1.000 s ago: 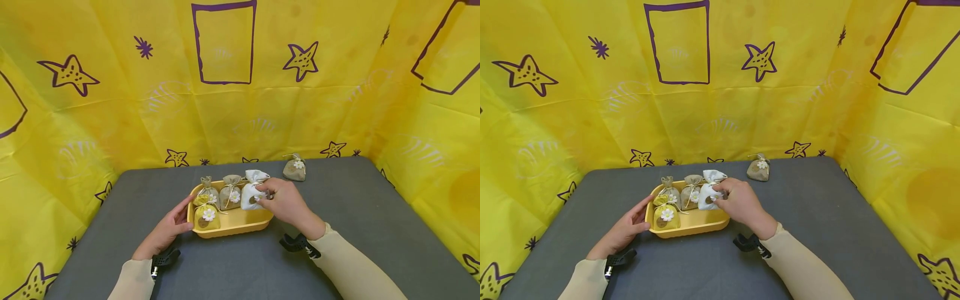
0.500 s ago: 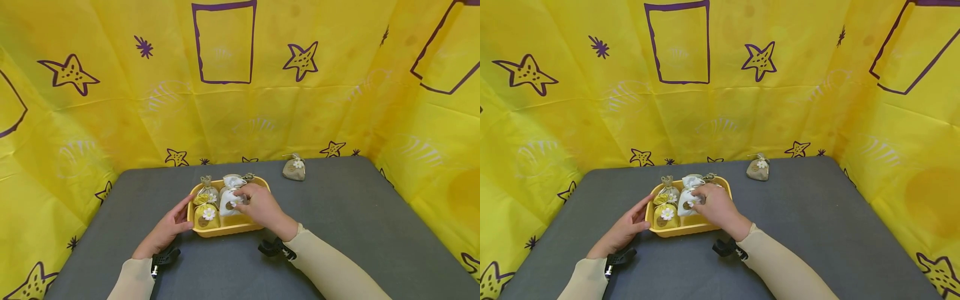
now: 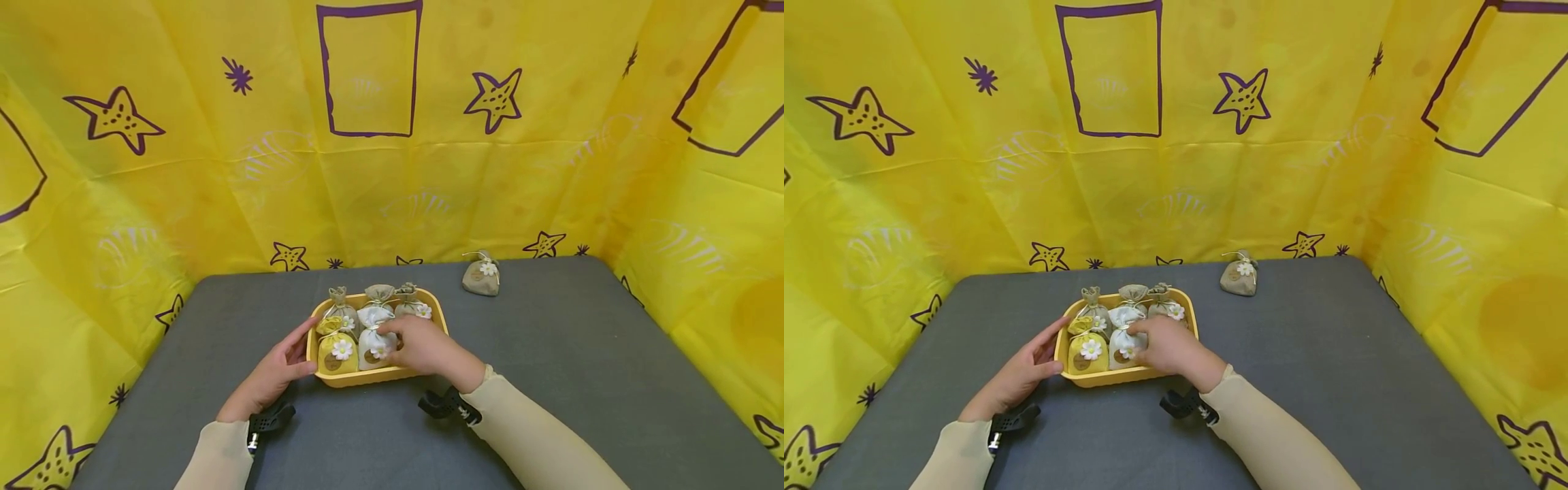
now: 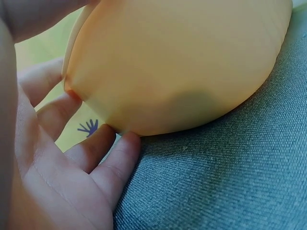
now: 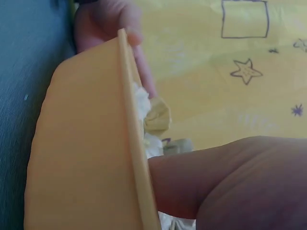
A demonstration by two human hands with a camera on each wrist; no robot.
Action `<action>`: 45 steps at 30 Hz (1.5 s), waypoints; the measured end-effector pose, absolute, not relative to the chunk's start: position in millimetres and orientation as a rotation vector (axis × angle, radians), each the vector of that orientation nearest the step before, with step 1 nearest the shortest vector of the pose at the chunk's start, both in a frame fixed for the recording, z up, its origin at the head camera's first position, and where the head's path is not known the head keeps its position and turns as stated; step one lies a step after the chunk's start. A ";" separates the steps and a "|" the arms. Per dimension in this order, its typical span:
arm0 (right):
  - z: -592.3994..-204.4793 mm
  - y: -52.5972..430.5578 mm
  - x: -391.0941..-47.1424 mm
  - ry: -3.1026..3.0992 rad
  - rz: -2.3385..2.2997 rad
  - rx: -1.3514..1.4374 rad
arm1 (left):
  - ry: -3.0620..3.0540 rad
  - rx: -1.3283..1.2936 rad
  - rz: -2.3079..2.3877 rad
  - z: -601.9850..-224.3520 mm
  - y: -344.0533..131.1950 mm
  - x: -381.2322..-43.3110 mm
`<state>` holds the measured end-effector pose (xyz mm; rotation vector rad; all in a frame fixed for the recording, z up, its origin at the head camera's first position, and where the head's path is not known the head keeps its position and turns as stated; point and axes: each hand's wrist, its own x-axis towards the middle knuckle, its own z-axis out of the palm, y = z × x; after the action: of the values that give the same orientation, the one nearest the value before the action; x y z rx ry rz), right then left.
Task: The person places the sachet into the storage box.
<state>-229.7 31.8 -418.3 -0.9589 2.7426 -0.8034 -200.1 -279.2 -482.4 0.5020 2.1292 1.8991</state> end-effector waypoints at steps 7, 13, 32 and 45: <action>-418.6 27.6 -232.1 2.721 -0.784 -0.895 | 2.136 0.503 1.897 -482.2 -278.9 -200.7; -418.7 34.4 -227.4 2.736 -0.795 -0.962 | 2.142 0.498 1.890 -481.6 -279.1 -200.2; -441.6 177.4 -219.0 2.794 -1.744 -0.179 | 2.102 0.524 1.912 -479.6 -277.9 -199.3; -465.6 232.9 -231.4 2.453 -1.861 -0.018 | 2.140 0.493 1.897 -480.7 -276.6 -199.4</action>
<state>-231.4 232.9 -465.6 -0.0176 2.4533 -1.8605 -199.4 -276.6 -480.7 0.4931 2.1396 1.8973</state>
